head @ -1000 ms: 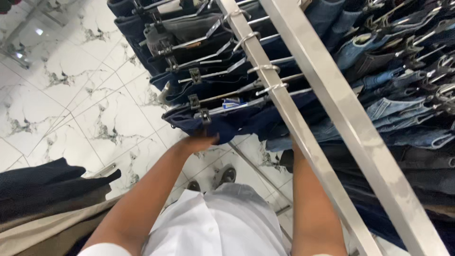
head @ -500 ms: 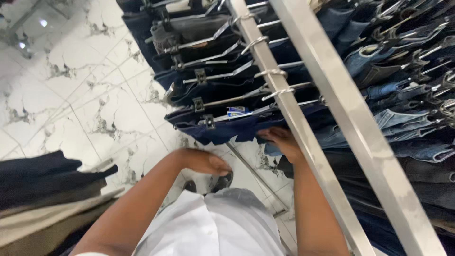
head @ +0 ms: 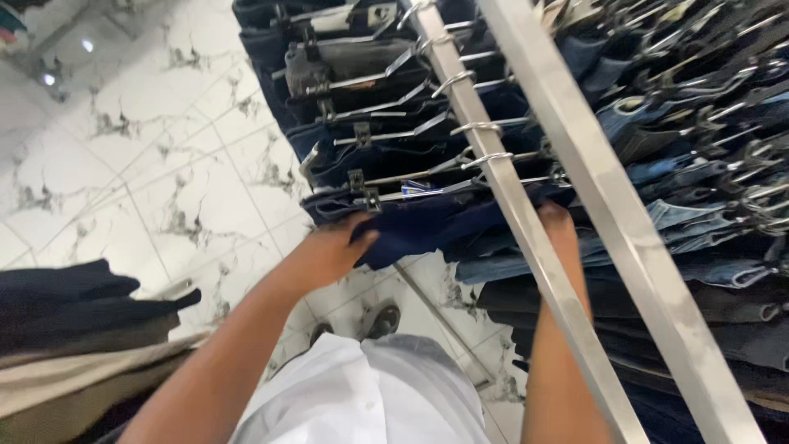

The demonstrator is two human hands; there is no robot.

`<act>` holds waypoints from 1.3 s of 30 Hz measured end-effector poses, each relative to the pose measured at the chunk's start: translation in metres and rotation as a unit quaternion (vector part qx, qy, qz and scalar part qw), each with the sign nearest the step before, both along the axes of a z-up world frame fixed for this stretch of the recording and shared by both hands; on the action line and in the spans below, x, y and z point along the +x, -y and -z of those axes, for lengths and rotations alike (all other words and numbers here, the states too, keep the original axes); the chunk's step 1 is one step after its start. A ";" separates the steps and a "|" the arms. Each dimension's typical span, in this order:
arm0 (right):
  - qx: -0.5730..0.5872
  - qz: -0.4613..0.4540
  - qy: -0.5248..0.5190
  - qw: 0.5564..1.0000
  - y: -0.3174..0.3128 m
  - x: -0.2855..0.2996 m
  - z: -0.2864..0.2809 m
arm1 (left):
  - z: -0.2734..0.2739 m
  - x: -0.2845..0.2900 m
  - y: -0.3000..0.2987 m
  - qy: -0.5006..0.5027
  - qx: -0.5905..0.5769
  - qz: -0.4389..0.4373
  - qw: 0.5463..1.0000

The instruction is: The person picks up a pair of blue jeans, removes them from a hanger, folds them by hand, and then secures them onto a different hanger before hanging them on a metal clothing rack.

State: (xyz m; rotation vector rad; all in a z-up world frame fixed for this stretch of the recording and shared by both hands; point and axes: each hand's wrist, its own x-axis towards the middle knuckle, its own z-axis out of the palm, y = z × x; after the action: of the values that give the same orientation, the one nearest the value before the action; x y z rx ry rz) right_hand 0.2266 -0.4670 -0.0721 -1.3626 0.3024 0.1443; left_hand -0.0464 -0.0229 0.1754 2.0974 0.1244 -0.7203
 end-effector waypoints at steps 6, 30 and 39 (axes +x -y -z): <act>-0.518 0.033 0.131 0.845 -0.116 -0.145 -0.264 | -0.088 -0.022 -0.003 -0.146 0.322 0.005 0.935; -0.564 -0.118 0.458 0.677 -0.152 -0.177 -0.331 | -0.053 -0.048 0.001 0.337 0.295 -0.139 0.883; -0.633 -0.080 0.361 0.680 -0.146 -0.204 -0.262 | -0.025 -0.054 -0.006 0.334 0.231 -0.171 0.897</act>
State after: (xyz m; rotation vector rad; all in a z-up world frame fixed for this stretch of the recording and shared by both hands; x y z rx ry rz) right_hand 0.0227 -0.3214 0.1895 -2.6882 -0.5393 -0.5921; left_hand -0.1008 -0.0172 0.2004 2.5625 0.2925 0.2961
